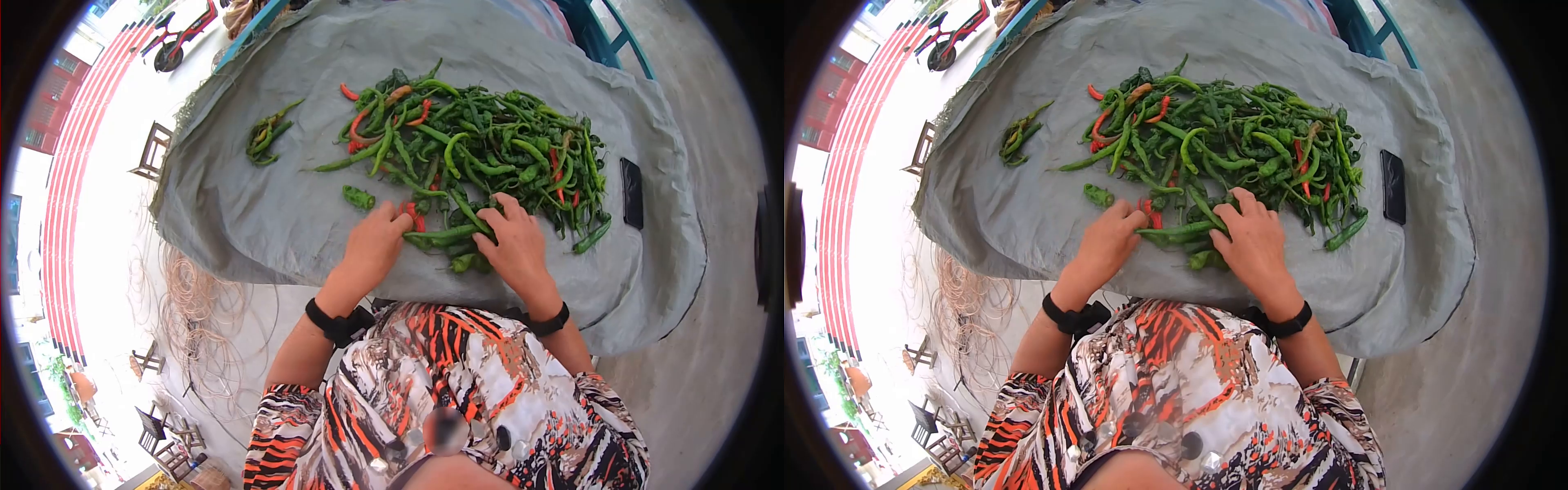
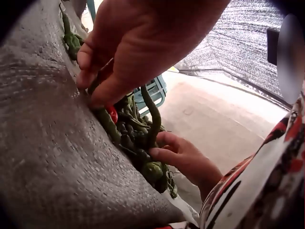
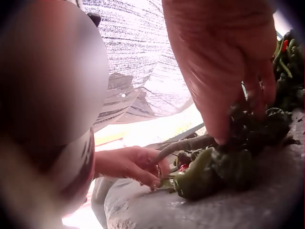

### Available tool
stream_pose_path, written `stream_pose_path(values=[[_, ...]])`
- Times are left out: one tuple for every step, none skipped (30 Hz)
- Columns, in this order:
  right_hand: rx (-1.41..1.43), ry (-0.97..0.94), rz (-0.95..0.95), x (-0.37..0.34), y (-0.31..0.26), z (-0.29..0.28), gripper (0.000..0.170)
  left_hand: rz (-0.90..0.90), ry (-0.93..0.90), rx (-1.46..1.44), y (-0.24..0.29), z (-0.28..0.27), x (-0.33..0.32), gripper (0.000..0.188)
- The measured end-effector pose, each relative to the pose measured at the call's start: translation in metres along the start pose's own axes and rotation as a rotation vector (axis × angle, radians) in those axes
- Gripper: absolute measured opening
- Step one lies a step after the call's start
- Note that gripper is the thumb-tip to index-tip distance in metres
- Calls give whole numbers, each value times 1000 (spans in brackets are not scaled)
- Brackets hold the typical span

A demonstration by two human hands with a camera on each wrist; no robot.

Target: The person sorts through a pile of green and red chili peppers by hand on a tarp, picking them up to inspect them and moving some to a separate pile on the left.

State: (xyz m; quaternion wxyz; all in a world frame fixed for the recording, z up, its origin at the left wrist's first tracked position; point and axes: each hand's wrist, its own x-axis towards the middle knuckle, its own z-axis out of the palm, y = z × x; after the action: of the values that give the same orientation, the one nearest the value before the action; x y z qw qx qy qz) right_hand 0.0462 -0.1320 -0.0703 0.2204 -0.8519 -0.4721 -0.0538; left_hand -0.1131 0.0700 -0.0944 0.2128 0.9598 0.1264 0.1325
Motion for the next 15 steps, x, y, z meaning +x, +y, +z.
stream_pose_path(values=[[19, 25, -32, 0, 3, 4, 29, 28, 8, 6, -2, -1, -2, 22], [64, 42, -16, -1, 7, 5, 28, 29, -11, -65, -4, -5, -4, 23], [110, 57, 0, -2, 11, 6, 28, 28, -31, -136, -7, -12, -7, 24], [157, 72, 16, -3, 15, 6, 28, 27, -50, -207, -8, -19, -10, 25], [238, 74, 20, -3, 19, 6, 27, 15, -60, -271, -9, -25, -12, 22], [319, 74, 29, -3, 21, 2, 27, 1, -73, -339, -8, -33, -14, 19], [399, 74, 38, -3, 22, -2, 27, -11, -85, -406, -7, -41, -15, 16], [408, 95, 40, -1, 22, -6, 26, -47, -89, -451, -6, -49, -15, 15], [416, 115, 44, -1, 21, -10, 26, -83, -94, -499, -5, -57, -15, 13], [424, 135, 47, 1, 19, -14, 25, -118, -99, -546, -4, -63, -14, 11], [436, 156, 43, 4, 17, -16, 25, -120, -71, -551, -4, -70, -12, 11], [446, 170, 29, 8, 15, -18, 25, -119, -42, -556, -5, -76, -8, 11], [457, 190, 12, 12, 14, -18, 25, -115, -9, -557, -6, -80, -3, 11], [468, 208, -4, 16, 13, -19, 25, -124, 32, -533, -7, -83, 2, 13], [474, 220, -13, 20, 9, -20, 25, -134, 72, -510, -9, -86, 9, 16]])
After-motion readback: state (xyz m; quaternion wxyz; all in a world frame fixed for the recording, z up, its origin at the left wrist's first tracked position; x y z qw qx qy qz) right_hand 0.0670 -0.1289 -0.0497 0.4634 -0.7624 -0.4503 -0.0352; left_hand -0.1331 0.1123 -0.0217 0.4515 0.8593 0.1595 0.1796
